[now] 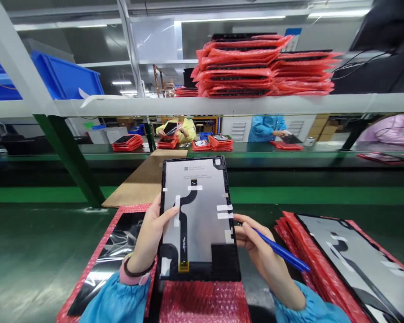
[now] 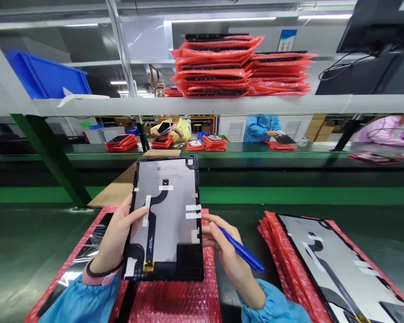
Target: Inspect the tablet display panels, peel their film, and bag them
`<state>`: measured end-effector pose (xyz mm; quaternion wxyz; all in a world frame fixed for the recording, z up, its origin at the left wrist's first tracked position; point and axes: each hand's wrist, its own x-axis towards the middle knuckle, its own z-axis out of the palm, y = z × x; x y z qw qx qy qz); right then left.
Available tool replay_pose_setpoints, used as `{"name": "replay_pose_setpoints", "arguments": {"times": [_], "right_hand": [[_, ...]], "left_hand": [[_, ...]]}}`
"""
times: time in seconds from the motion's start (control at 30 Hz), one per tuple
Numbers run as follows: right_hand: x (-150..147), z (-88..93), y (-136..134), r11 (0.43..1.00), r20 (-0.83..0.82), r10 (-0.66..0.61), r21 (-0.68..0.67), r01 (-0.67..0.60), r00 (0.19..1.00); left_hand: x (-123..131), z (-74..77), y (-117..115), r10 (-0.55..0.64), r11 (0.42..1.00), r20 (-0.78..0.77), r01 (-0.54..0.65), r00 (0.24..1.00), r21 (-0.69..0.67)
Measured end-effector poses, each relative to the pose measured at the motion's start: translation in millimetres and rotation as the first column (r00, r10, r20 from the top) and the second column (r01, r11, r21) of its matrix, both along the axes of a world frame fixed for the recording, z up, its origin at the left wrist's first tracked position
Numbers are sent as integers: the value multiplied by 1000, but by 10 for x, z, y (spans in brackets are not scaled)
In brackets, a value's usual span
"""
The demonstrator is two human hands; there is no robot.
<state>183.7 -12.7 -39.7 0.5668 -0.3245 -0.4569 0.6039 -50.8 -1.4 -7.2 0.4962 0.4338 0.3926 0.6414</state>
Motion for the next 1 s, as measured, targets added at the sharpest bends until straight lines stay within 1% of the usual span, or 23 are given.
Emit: {"name": "replay_pose_setpoints", "arguments": {"times": [0.07,0.13,0.3,0.37,0.47,0.53,0.63,0.67,0.73,0.8,0.9,1.0], "right_hand": [[-42,86,-26,999,-20,15,29,-15,1000],[-61,140,-32,998,-7,-23,61,24,1000],[-76,222,19,980,142,-110,180,84,984],[-106,270,47,965,236,-170,237,113,957],[-187,339,88,944,372,-232,309,115,899],[-249,355,123,934,411,-265,334,126,872],[-309,329,187,920,404,-319,349,178,857],[-313,317,207,922,406,-316,345,176,858],[-296,301,237,937,412,-267,322,136,871],[-251,302,250,956,390,-182,285,70,903],[-176,321,257,977,289,-47,214,-17,956],[-141,322,279,983,210,94,136,-124,973]], "left_hand": [[31,61,-5,5,1000,-14,-4,1000,22],[42,103,-9,16,999,-23,-15,1000,43],[1,134,-36,57,995,-29,-55,998,84],[-25,127,-60,61,995,-48,-57,997,81],[-52,120,-100,85,993,-97,-77,992,90],[-58,124,-118,115,987,-130,-98,985,124],[-67,127,-113,143,981,-155,-120,977,150],[-74,122,-101,148,982,-159,-126,976,142],[-92,105,-64,135,987,-160,-119,978,109],[-114,84,-20,102,992,-147,-90,984,86],[-137,64,34,66,993,-119,-53,991,104],[-147,63,47,42,995,-138,-28,990,101]]}}
